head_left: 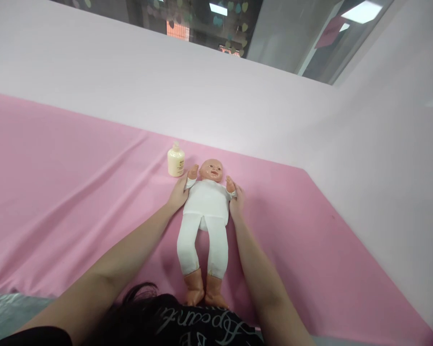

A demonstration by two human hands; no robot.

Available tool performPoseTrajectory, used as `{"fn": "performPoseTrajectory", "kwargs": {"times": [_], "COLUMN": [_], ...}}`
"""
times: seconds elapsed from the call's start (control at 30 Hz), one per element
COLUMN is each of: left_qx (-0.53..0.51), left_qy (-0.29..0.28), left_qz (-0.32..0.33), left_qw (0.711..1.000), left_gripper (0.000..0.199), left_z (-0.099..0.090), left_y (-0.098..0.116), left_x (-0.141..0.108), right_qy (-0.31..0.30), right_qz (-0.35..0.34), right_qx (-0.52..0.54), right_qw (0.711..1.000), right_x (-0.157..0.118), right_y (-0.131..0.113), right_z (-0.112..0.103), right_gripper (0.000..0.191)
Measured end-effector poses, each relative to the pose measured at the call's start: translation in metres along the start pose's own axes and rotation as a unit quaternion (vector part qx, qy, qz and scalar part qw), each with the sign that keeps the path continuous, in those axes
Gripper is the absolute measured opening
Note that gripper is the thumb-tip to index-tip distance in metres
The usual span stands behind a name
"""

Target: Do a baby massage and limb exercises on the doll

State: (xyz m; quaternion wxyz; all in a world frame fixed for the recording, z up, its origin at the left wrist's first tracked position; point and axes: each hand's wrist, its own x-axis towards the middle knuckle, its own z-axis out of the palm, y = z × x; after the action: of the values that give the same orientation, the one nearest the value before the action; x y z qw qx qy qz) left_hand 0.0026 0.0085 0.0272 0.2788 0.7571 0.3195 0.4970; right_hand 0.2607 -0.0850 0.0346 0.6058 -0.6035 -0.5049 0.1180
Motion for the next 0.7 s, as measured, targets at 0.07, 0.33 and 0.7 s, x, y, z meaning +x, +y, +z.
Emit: {"fn": "performPoseTrajectory", "kwargs": {"times": [0.07,0.33,0.7], "left_qx": [0.023,0.109,0.1], "left_qy": [-0.002,-0.045,-0.052], "left_qz": [-0.005,-0.025,-0.014], "left_qw": [1.0,0.993,0.994], "left_gripper": [0.073,0.071,0.068], "left_z": [0.002,0.006,0.007], "left_y": [-0.004,-0.011,-0.013], "left_x": [-0.001,-0.005,-0.005], "right_qy": [-0.003,-0.052,-0.075], "right_qz": [-0.009,-0.073,-0.076], "right_qx": [-0.013,-0.087,-0.102], "right_qw": [1.0,0.992,0.989], "right_x": [0.0,0.001,0.003], "right_y": [0.005,0.009,0.01], "right_z": [0.0,0.001,-0.001], "right_gripper": [0.057,0.066,0.062]}}
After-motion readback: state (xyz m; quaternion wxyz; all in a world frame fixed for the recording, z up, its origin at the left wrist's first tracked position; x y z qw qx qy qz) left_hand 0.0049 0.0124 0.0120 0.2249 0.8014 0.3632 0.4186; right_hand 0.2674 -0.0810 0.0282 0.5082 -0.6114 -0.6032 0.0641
